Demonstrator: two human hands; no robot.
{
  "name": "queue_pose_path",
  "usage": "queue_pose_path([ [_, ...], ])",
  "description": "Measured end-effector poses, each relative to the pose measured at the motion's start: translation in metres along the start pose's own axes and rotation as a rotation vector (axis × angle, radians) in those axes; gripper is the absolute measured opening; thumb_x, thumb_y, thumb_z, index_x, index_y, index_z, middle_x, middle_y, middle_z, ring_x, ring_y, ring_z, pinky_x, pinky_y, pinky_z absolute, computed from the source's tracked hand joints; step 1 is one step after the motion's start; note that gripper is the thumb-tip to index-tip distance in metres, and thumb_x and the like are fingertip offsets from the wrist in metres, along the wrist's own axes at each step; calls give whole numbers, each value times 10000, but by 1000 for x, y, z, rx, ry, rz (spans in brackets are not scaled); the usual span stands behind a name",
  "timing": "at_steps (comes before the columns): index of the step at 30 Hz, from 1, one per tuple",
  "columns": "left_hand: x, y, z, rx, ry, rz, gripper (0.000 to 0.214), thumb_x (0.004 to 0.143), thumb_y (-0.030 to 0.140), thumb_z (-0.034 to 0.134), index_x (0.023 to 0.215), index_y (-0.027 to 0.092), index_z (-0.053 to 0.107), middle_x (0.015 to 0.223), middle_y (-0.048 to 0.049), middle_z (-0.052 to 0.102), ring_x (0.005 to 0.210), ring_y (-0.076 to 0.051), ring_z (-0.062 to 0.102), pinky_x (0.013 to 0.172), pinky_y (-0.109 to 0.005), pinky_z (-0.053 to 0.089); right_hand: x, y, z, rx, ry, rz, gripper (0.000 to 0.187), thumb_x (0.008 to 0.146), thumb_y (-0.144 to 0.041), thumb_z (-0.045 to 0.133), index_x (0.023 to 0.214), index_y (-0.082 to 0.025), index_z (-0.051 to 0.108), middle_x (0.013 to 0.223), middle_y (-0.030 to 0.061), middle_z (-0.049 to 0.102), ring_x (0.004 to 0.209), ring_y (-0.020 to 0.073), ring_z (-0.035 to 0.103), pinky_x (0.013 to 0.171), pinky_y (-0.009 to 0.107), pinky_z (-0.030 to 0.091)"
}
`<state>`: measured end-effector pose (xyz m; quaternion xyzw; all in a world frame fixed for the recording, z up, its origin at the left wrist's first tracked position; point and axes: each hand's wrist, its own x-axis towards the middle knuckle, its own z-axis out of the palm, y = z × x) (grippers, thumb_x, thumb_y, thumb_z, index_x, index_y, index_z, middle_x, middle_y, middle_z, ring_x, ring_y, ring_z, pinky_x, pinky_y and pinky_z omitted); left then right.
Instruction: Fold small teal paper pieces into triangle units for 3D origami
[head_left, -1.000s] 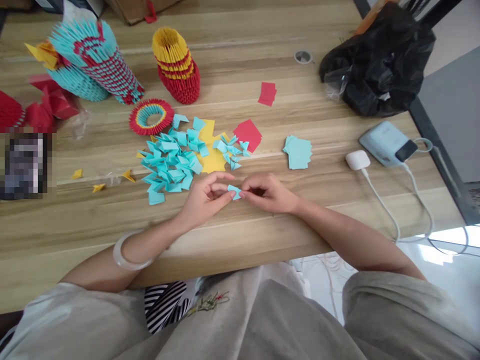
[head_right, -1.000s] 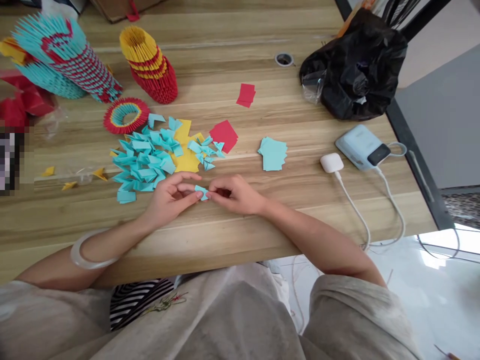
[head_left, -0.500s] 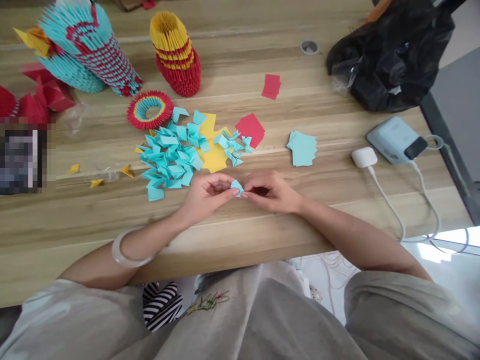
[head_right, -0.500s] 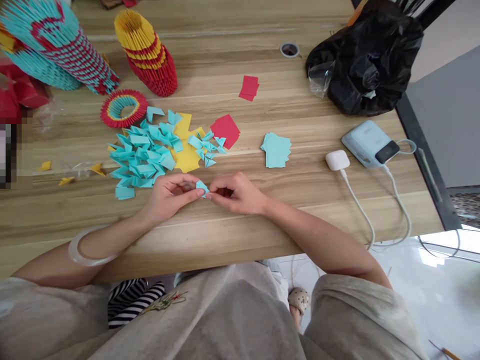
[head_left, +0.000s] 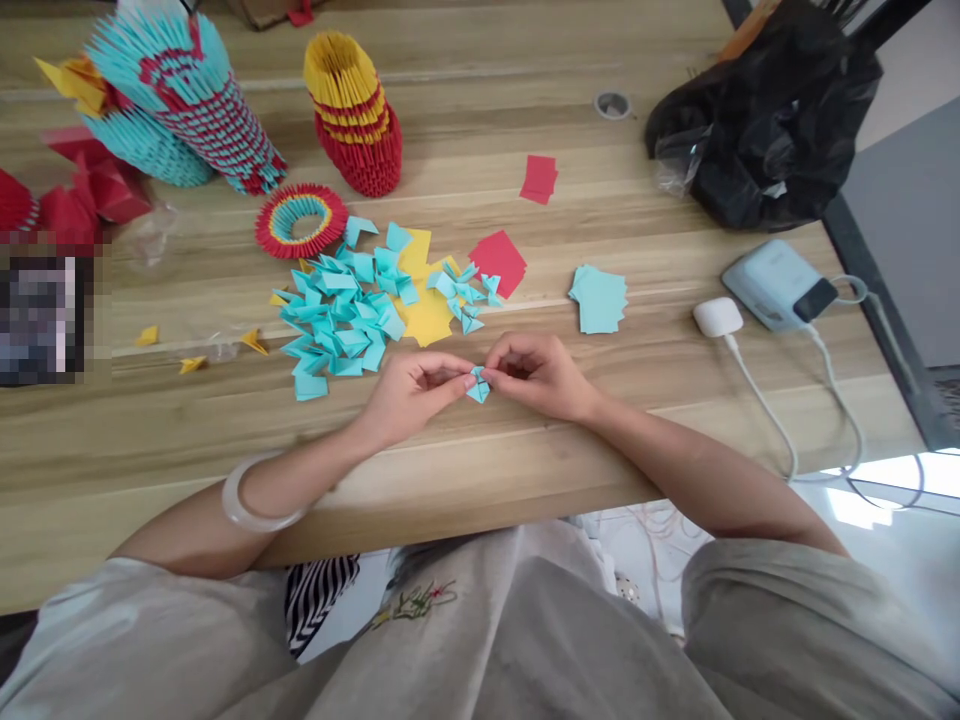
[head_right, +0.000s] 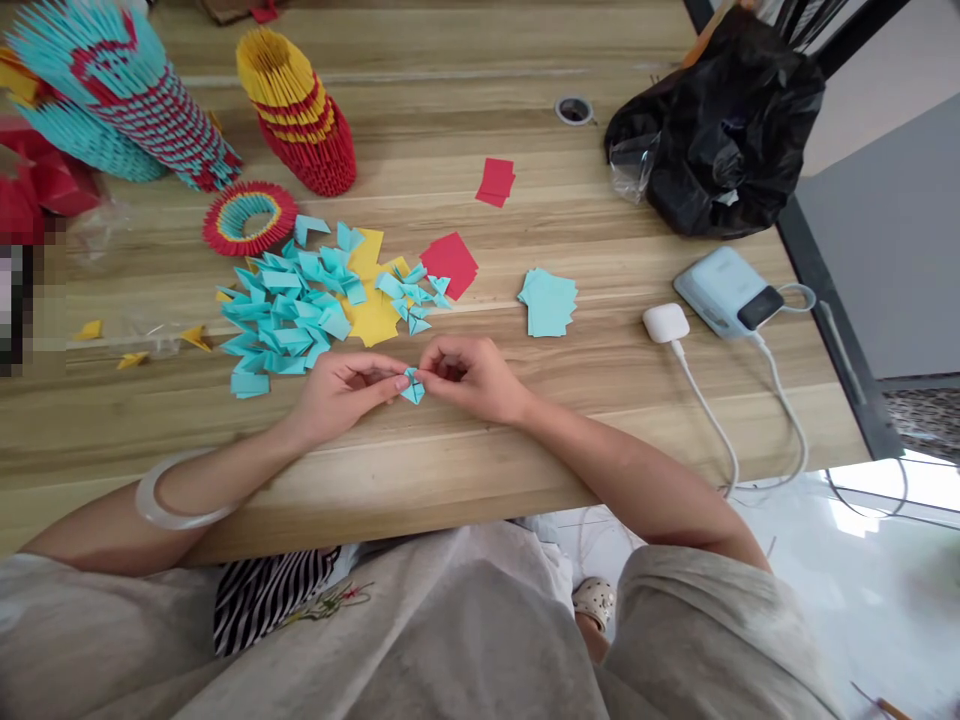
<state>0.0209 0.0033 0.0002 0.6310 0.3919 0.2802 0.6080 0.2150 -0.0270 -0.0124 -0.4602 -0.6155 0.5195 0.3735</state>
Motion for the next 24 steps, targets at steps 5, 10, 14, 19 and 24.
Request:
queue_pose_path([
  [5, -1, 2, 0, 57, 1, 4, 148, 762, 300, 716, 803, 164, 755, 606, -11, 683, 462, -74, 521, 395, -153, 352, -1, 1, 0, -47, 16, -31, 374, 852, -488, 610, 819, -116, 632, 647, 8, 552, 549, 37, 437, 508, 167, 346],
  [10, 0, 3, -1, 76, -1, -4, 117, 747, 271, 707, 781, 172, 759, 585, -4, 672, 468, -77, 527, 397, -153, 350, -1, 2, -2, -115, 25, -164, 291, 882, -407, 599, 850, -134, 693, 765, 52, 660, 622, 62, 524, 554, 187, 396],
  [14, 0, 3, -1, 73, 9, -1, 130, 749, 278, 701, 795, 174, 764, 559, 4, 659, 441, -72, 504, 389, -152, 354, -1, 1, -4, -126, 17, -260, 210, 879, -325, 609, 840, -153, 724, 861, 71, 696, 771, 98, 618, 665, 215, 472],
  [19, -1, 0, 0, 71, -2, 40, 106, 743, 255, 707, 785, 175, 762, 633, -8, 702, 499, -87, 566, 433, -157, 410, 2, 0, -6, 46, -63, -112, 217, 823, -344, 672, 797, -131, 707, 814, 62, 674, 718, 93, 599, 611, 210, 457],
  [24, -3, -3, 0, 124, -24, 68, 123, 768, 281, 707, 808, 181, 767, 720, -28, 737, 571, -116, 623, 491, -180, 472, 5, -2, -9, 125, -126, 59, 309, 748, -414, 736, 765, -110, 684, 753, 49, 663, 673, 87, 589, 600, 205, 471],
])
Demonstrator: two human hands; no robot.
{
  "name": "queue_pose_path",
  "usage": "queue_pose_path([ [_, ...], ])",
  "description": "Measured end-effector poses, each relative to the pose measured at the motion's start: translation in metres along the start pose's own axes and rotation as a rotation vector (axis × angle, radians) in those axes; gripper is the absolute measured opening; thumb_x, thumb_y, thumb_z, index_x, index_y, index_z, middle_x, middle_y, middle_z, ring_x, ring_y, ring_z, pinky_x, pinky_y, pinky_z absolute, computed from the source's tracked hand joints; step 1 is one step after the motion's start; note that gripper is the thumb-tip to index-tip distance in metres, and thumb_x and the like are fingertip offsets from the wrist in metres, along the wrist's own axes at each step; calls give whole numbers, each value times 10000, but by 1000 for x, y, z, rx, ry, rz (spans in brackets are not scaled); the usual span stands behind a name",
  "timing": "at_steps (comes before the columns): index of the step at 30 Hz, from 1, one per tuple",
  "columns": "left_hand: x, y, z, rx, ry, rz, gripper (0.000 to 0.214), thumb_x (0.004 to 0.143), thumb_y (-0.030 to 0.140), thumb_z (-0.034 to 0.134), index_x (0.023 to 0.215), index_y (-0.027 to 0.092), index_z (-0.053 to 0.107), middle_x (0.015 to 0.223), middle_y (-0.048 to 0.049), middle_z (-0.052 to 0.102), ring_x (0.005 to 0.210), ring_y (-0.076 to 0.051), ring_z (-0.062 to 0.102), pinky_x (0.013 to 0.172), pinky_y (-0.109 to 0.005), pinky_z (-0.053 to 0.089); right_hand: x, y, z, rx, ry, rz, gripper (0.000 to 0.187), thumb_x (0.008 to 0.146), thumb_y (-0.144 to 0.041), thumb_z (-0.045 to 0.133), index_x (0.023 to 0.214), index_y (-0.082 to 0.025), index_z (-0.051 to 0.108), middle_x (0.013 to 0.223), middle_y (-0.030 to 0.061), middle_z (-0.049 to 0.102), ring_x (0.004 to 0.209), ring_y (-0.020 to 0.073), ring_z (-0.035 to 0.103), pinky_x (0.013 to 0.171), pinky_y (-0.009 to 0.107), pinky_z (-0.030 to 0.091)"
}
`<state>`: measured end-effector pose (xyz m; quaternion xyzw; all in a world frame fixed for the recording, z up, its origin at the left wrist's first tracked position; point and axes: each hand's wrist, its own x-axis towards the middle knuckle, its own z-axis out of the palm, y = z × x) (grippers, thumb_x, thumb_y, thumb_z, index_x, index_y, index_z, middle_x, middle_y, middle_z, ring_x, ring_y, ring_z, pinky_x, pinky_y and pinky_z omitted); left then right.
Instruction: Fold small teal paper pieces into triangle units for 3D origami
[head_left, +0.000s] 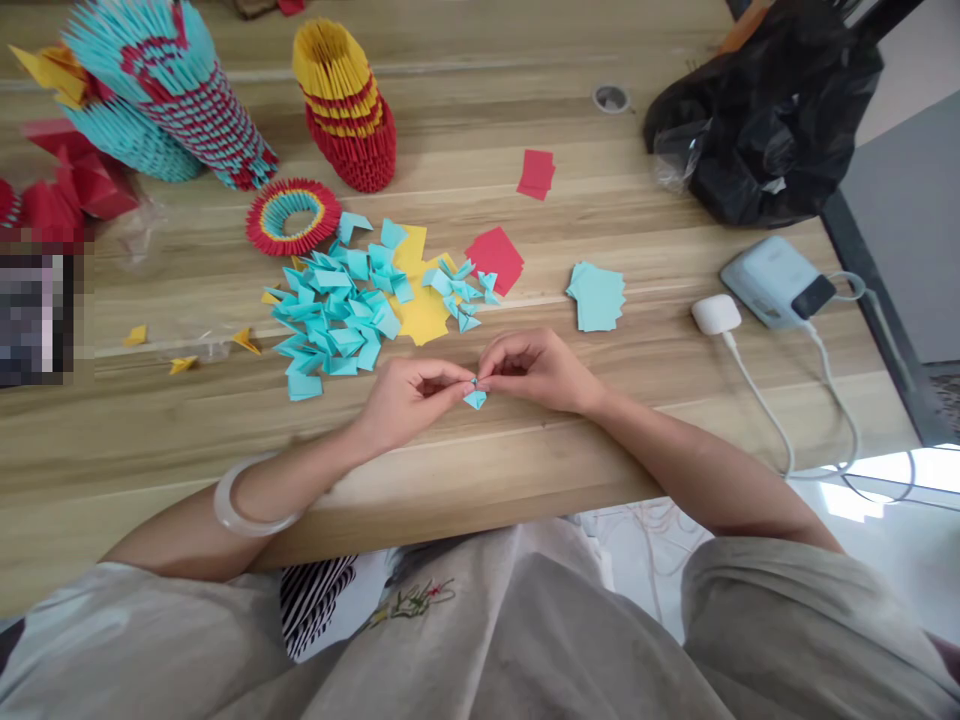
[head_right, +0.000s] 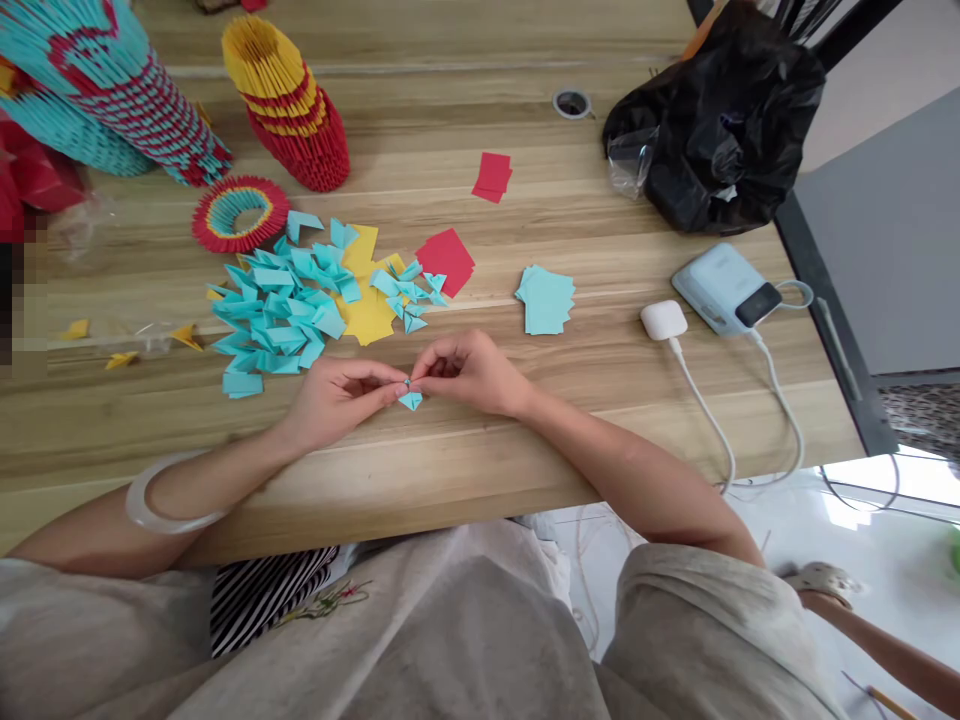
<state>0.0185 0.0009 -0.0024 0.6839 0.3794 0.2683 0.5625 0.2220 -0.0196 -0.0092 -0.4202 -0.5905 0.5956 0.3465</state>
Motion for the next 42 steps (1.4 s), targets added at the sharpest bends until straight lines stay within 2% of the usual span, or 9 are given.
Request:
queue_pose_path([
  [6, 0, 0, -2, 104, -6, 122, 102, 800, 237, 688, 819, 184, 772, 707, -15, 741, 532, -91, 604, 467, -155, 442, -1, -1, -1, -61, -24, 50, 279, 752, -370, 717, 761, -96, 662, 729, 38, 651, 634, 64, 558, 590, 182, 452],
  [12, -2, -1, -2, 259, -9, 291, 85, 826, 174, 675, 830, 172, 759, 698, 1, 737, 508, -64, 582, 465, -132, 425, -2, -4, 0, -175, -49, -26, 167, 771, -253, 640, 750, -88, 645, 700, 16, 611, 587, 29, 491, 538, 147, 389],
  [19, -4, -3, 0, 306, 1, 403, 120, 820, 125, 681, 938, 150, 689, 804, -11, 736, 643, -74, 653, 602, -129, 507, -3, -5, 4, -141, -12, -50, 164, 753, -243, 628, 707, -89, 598, 615, -20, 531, 541, 13, 429, 508, 133, 359],
  [24, 0, -5, -4, 410, -12, 474, 78, 835, 128, 641, 819, 160, 710, 774, -19, 729, 635, -84, 649, 582, -151, 486, -3, 0, 7, -132, 53, -49, 172, 769, -258, 621, 731, -91, 605, 661, -1, 566, 568, 23, 462, 522, 140, 369],
  [26, 1, -6, -4, 381, 23, 457, 96, 833, 130, 639, 814, 164, 727, 815, -35, 741, 669, -97, 666, 594, -164, 493, -2, 1, 7, -113, 81, -37, 213, 787, -301, 630, 757, -89, 628, 680, 14, 594, 582, 33, 477, 533, 151, 377],
  [29, 2, -6, -2, 262, 89, 351, 86, 825, 156, 655, 819, 169, 740, 831, -45, 749, 674, -108, 669, 580, -175, 499, -1, 3, 5, -66, 114, -17, 289, 809, -373, 639, 800, -85, 663, 698, 34, 618, 590, 43, 479, 539, 170, 373],
  [34, 3, -5, 1, 44, 147, 192, 97, 758, 185, 729, 851, 167, 750, 867, -44, 756, 730, -120, 683, 643, -189, 545, 0, 5, 2, -42, 122, -19, 287, 812, -363, 652, 901, -92, 685, 698, 26, 617, 592, 47, 483, 541, 172, 373],
  [37, 4, -4, 1, 9, 179, 148, 108, 738, 199, 745, 841, 164, 746, 856, -37, 756, 740, -124, 682, 668, -201, 558, 0, 7, 3, -39, 118, -11, 282, 795, -339, 675, 940, -97, 675, 725, 27, 633, 615, 54, 512, 564, 175, 406],
  [42, 4, -1, 0, -1, 197, 110, 105, 731, 202, 755, 828, 164, 745, 831, -29, 751, 681, -102, 659, 612, -176, 538, 0, 6, 3, -54, 82, 5, 265, 795, -339, 672, 908, -99, 672, 720, 26, 633, 626, 65, 531, 588, 188, 425],
])
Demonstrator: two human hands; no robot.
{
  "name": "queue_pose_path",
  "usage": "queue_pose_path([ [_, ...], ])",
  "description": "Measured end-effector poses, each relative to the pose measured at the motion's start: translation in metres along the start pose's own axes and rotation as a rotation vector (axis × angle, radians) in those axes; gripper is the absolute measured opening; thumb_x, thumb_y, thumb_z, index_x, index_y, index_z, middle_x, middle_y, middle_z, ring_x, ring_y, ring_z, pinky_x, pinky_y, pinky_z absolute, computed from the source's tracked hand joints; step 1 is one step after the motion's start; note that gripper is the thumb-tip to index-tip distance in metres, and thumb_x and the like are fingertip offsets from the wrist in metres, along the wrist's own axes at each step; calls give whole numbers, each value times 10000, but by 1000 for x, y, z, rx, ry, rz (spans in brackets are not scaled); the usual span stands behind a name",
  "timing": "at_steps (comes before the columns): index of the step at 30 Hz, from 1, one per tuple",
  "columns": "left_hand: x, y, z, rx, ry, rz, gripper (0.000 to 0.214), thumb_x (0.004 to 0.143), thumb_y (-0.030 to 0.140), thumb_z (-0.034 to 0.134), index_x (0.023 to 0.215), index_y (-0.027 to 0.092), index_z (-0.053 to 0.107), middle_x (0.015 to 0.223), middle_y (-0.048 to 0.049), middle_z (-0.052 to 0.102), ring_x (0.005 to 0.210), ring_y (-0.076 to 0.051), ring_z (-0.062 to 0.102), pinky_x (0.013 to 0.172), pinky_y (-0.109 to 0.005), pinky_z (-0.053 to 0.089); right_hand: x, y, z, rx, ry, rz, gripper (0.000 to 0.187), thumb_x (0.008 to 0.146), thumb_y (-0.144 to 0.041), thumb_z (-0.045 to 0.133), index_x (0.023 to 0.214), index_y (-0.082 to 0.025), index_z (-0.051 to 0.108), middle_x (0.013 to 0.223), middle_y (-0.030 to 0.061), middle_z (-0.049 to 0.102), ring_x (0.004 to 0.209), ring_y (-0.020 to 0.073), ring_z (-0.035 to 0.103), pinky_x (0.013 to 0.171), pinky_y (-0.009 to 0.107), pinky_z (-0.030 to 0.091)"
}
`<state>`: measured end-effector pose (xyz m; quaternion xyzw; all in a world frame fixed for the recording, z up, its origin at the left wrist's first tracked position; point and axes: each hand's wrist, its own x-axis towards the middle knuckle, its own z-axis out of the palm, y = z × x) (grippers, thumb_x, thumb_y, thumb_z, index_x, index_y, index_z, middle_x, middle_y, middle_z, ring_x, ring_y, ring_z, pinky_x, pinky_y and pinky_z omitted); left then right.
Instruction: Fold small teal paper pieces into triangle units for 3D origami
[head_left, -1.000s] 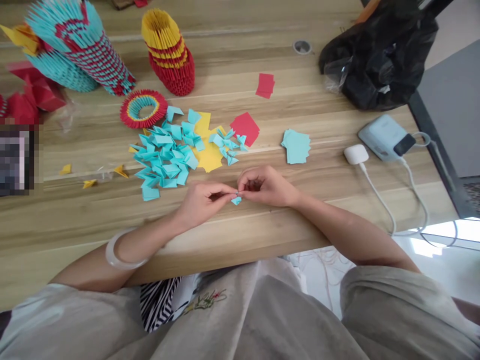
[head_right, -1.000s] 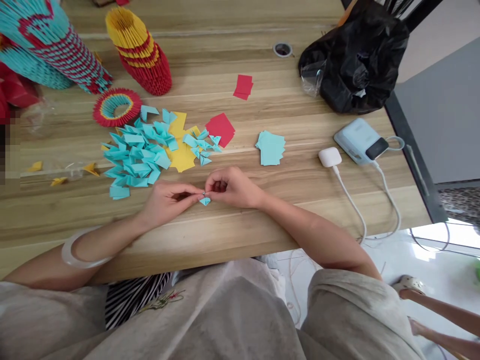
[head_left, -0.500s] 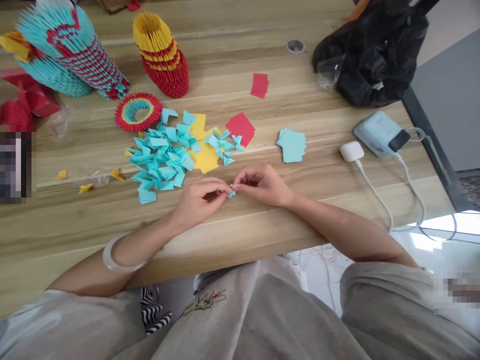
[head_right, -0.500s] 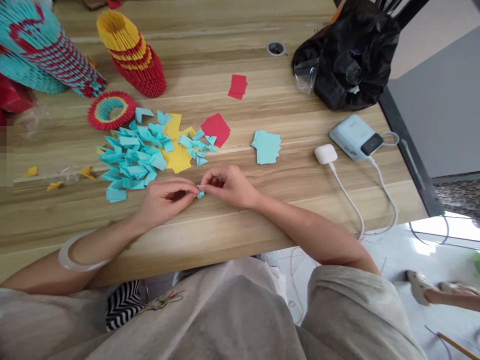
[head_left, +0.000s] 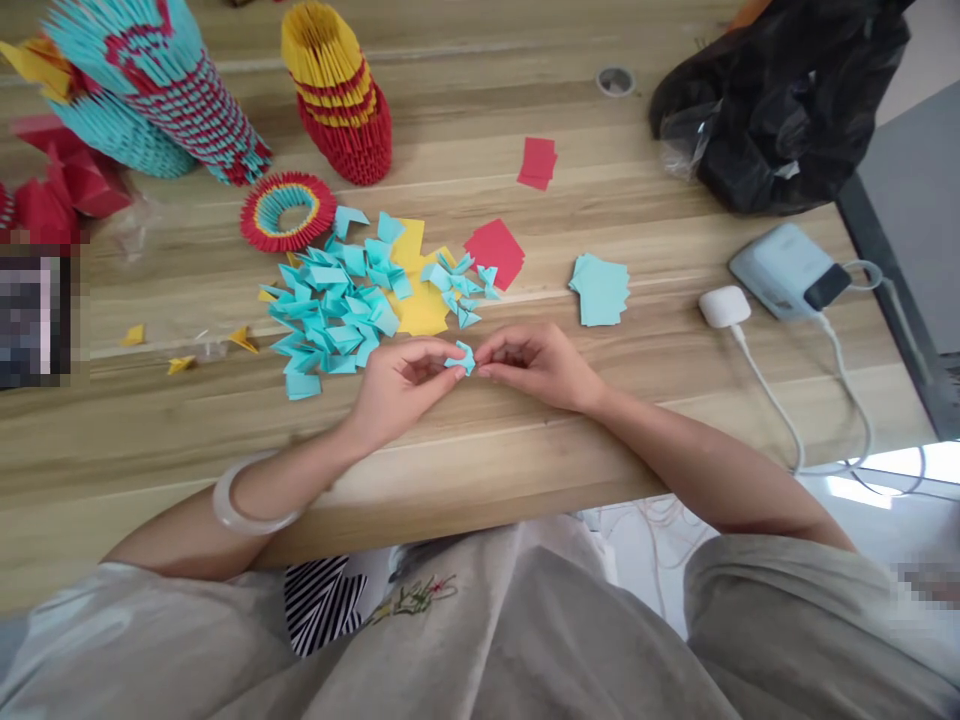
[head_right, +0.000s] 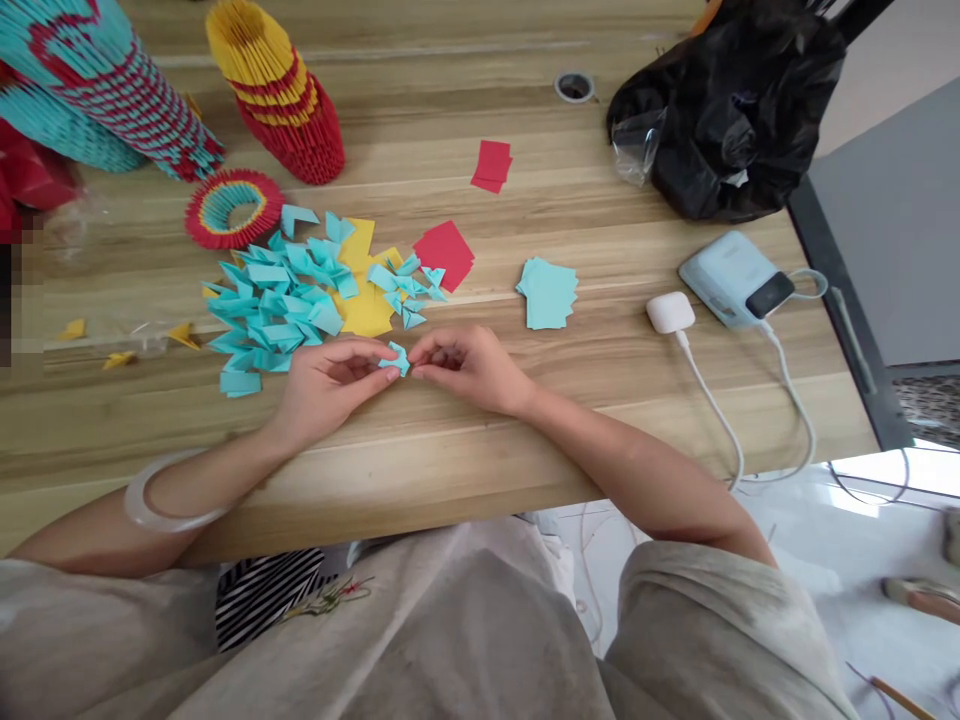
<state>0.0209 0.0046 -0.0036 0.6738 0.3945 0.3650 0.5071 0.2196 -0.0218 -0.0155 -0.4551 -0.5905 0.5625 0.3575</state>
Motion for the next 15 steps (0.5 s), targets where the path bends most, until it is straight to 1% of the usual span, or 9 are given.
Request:
queue_pose_path([
  [5, 0, 2, 0, 8, -1, -7, 108, 716, 210, 775, 815, 172, 751, 807, -23, 745, 647, -95, 644, 578, -167, 523, 0, -1, -2, -47, -52, -24, 261, 825, -358, 649, 872, -103, 678, 721, 23, 638, 615, 61, 503, 571, 189, 387],
  [10, -1, 1, -1, 19, -5, -2, 175, 713, 322, 801, 798, 176, 754, 807, -34, 741, 648, -110, 643, 588, -195, 539, 1, -1, -3, -5, -108, -31, 286, 824, -383, 660, 861, -101, 691, 731, 21, 643, 631, 56, 493, 578, 182, 387],
  [15, -1, 0, -2, 25, -5, 84, 144, 725, 320, 802, 779, 197, 752, 801, -20, 741, 631, -97, 635, 576, -189, 534, 1, -3, -3, 82, -124, -17, 305, 796, -401, 694, 833, -98, 689, 716, 17, 636, 644, 54, 510, 601, 178, 413],
])
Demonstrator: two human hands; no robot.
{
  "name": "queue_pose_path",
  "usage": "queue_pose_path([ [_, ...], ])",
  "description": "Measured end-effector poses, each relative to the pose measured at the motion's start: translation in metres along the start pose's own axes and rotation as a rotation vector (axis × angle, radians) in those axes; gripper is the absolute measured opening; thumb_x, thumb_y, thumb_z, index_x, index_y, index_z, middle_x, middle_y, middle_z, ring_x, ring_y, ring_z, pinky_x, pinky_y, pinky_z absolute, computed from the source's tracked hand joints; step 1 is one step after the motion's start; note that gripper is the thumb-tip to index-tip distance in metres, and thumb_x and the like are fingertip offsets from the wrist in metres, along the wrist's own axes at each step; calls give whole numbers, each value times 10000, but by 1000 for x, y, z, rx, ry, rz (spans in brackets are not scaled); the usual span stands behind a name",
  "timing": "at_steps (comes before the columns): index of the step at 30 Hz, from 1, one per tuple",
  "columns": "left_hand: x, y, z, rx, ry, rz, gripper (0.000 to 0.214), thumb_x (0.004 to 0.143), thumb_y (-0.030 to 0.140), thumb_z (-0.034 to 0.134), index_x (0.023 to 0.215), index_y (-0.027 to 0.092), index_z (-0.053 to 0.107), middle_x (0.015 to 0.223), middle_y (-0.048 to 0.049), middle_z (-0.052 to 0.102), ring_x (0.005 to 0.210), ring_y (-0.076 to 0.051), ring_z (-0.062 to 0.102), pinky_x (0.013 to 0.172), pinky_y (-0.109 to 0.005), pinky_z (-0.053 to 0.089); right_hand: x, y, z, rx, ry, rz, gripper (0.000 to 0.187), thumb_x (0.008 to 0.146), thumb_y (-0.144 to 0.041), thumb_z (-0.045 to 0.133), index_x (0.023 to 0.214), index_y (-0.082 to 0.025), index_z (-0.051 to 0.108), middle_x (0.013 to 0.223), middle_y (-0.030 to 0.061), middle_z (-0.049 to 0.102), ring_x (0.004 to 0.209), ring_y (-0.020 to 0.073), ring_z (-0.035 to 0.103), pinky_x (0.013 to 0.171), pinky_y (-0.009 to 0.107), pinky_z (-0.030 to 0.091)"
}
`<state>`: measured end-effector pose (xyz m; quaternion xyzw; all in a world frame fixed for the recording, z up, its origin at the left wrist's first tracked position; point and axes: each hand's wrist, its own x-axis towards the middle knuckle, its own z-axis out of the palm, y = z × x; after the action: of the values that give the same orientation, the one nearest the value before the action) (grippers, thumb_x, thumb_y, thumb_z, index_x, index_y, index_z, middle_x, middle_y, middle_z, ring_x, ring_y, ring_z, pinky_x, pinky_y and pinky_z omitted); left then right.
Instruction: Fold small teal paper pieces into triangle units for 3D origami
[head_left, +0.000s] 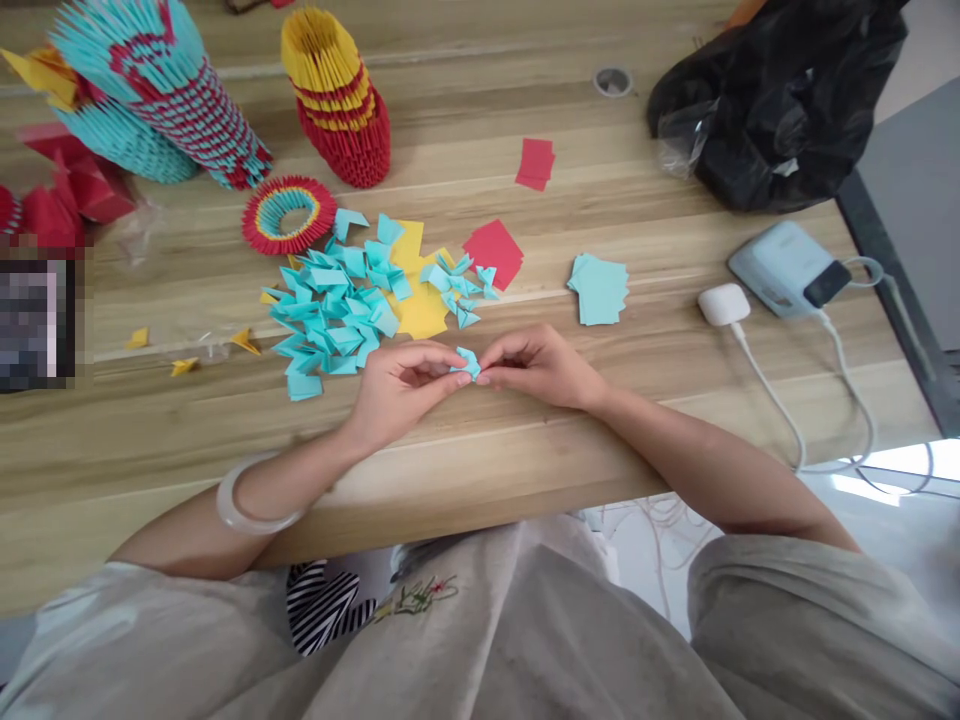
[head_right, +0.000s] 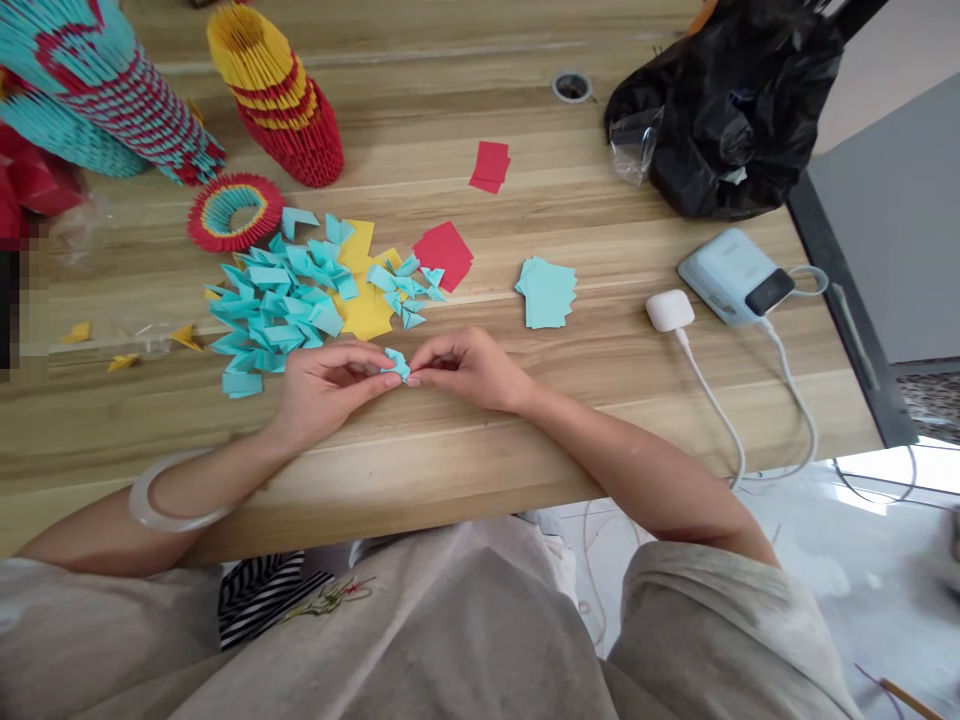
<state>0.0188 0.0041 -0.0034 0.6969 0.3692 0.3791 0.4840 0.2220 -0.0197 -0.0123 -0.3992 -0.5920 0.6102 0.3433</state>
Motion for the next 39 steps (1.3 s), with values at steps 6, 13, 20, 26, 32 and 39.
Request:
queue_pose_path([
  [6, -3, 0, 0, 70, 15, 72, 165, 760, 362, 782, 775, 201, 749, 815, -30, 742, 675, -114, 657, 602, -212, 552, 0, -2, 1, 25, -7, 32, 304, 793, -403, 695, 816, -101, 671, 736, 21, 645, 653, 56, 516, 594, 177, 412],
  [13, -4, 1, 0, 127, -9, 142, 76, 770, 275, 780, 779, 210, 742, 818, -15, 745, 699, -110, 669, 614, -201, 542, -1, -4, 1, 3, -32, 41, 333, 784, -419, 695, 771, -93, 626, 675, 8, 580, 619, 47, 466, 562, 170, 379],
  [20, -3, 2, 0, 194, -46, 251, 19, 778, 189, 753, 786, 196, 737, 829, -18, 751, 705, -106, 680, 655, -191, 552, -2, -5, 4, -72, -8, 5, 255, 789, -304, 656, 684, -96, 551, 580, -39, 445, 550, 17, 348, 506, 151, 287],
  [26, 0, 0, -2, 147, -35, 152, 19, 793, 215, 731, 789, 201, 743, 794, -21, 748, 682, -113, 672, 638, -203, 546, -1, -4, 6, -79, 66, -10, 275, 835, -348, 612, 727, -99, 567, 613, -22, 479, 562, 28, 377, 507, 152, 304],
  [32, 0, -1, -2, 143, -62, 87, 72, 802, 271, 728, 790, 201, 743, 793, -25, 747, 672, -120, 668, 610, -211, 535, -2, -4, 4, -121, 57, -50, 253, 857, -336, 587, 761, -102, 587, 628, -15, 494, 587, 34, 400, 530, 149, 327],
  [39, -1, 0, -2, 130, -85, 116, 31, 801, 219, 720, 814, 203, 744, 825, -24, 756, 705, -121, 686, 657, -209, 551, -2, -6, 2, -157, -9, -64, 316, 863, -391, 583, 763, -91, 588, 620, -21, 468, 570, 29, 363, 514, 151, 300],
])
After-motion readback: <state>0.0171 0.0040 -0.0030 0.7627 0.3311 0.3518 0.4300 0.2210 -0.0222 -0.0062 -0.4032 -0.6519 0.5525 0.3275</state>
